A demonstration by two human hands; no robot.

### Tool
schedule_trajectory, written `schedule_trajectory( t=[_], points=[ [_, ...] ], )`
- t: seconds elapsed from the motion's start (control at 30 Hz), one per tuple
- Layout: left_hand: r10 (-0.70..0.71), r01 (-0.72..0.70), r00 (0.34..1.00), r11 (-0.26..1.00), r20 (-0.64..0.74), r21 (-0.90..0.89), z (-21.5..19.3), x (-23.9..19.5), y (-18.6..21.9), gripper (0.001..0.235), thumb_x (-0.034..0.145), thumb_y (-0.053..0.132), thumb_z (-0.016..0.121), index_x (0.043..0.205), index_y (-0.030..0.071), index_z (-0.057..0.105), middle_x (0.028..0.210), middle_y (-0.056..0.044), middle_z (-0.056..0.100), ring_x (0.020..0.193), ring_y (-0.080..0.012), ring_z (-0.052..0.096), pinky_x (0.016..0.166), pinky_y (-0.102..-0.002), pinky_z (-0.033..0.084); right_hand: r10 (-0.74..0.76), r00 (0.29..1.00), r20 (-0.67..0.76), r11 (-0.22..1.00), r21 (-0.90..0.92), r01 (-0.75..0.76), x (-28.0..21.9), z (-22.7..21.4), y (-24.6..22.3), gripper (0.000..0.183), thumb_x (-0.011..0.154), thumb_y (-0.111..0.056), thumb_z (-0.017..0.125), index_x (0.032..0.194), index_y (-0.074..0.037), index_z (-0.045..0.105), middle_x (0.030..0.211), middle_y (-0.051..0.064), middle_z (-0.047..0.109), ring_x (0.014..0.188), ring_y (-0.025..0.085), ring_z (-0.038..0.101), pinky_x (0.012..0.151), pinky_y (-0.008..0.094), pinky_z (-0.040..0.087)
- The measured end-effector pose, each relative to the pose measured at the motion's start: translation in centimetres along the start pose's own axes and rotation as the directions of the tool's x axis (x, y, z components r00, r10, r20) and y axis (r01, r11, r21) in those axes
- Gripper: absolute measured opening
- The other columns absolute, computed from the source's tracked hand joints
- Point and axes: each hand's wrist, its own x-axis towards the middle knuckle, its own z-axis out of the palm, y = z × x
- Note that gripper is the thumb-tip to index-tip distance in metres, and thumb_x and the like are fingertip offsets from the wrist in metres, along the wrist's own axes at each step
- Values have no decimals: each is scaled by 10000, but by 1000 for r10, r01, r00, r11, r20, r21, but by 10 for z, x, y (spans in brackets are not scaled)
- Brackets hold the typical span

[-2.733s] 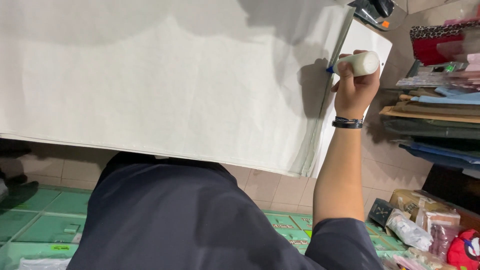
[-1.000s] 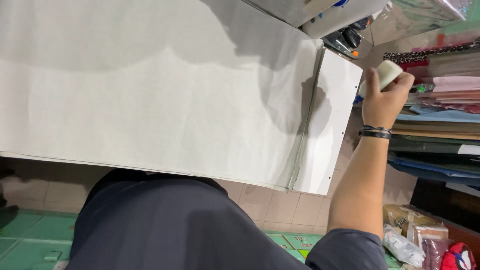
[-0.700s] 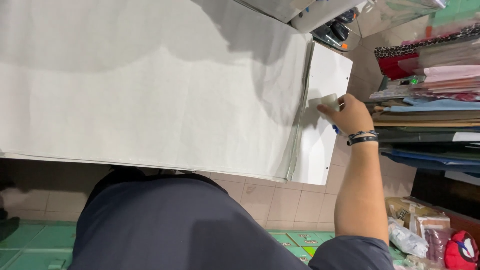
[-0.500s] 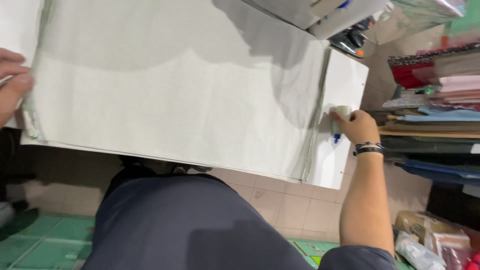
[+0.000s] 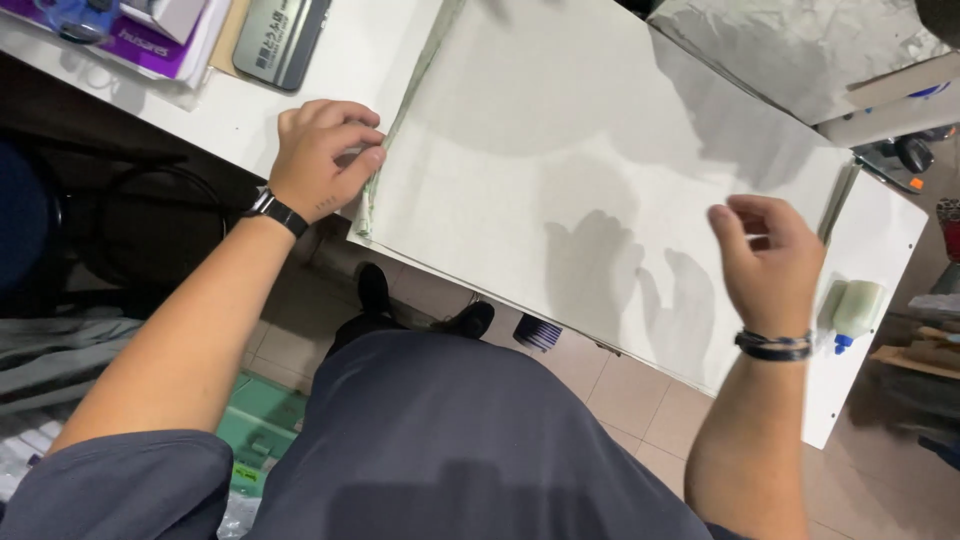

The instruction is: Preparing and assembling paper sheets by rolling, unrolling, and gluing a patterned sheet onto a larger white sheet.

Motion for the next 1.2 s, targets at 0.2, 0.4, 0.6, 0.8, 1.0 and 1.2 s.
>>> schedule_trajectory(
  t=[0.2,0.4,0.6,0.8,1.0,1.2],
  points=[
    [37,-36,997,999,61,-8,-6,0,-1,250,1028,418,629,1137,214,724,1258,55,635,1301,-193,469,1058,-455,243,-18,942,336,980,191,-50,16,91,-148,258,979,-267,756,1100,-39,753,913,148,757,885,300,730,780,353,571],
    [76,-77,987,997,143,5,-17,2,3,385,919,461,692,1185,183,668,1280,24,556,1308,-201,397,1055,-473,210,105,825,555,951,186,-246,31,179,-221,388,971,-423,674,1016,-50,772,809,112,760,790,225,718,714,344,576],
    [112,-111,983,994,148,-15,-23,1,3,499,908,554,712,1192,150,642,1271,-16,523,1305,-221,369,1055,-488,189,208,798,566,952,68,-297,45,233,-217,353,935,-403,694,882,-64,779,703,61,724,700,195,683,645,321,557],
    [136,-140,978,990,159,13,-18,1,-3,461,924,474,703,1230,145,598,1283,-16,488,1287,-216,359,1019,-497,219,281,797,535,913,108,-394,37,219,-215,305,939,-350,683,835,-69,741,634,44,674,648,158,656,628,285,537],
    [162,-162,970,987,182,-15,-21,3,-3,541,957,432,672,1381,140,504,1328,-60,464,1284,-261,370,1010,-523,207,280,881,381,844,341,-415,20,163,-210,223,985,-237,708,865,-49,706,571,24,636,588,108,628,576,220,489],
    [175,-172,974,984,143,-36,-14,1,-1,578,936,364,723,1411,148,475,1445,-128,385,1316,-352,363,993,-558,198,312,918,245,817,425,-391,-11,105,-186,172,1004,-152,709,908,-10,685,519,48,595,544,98,556,587,210,464]
  ],
)
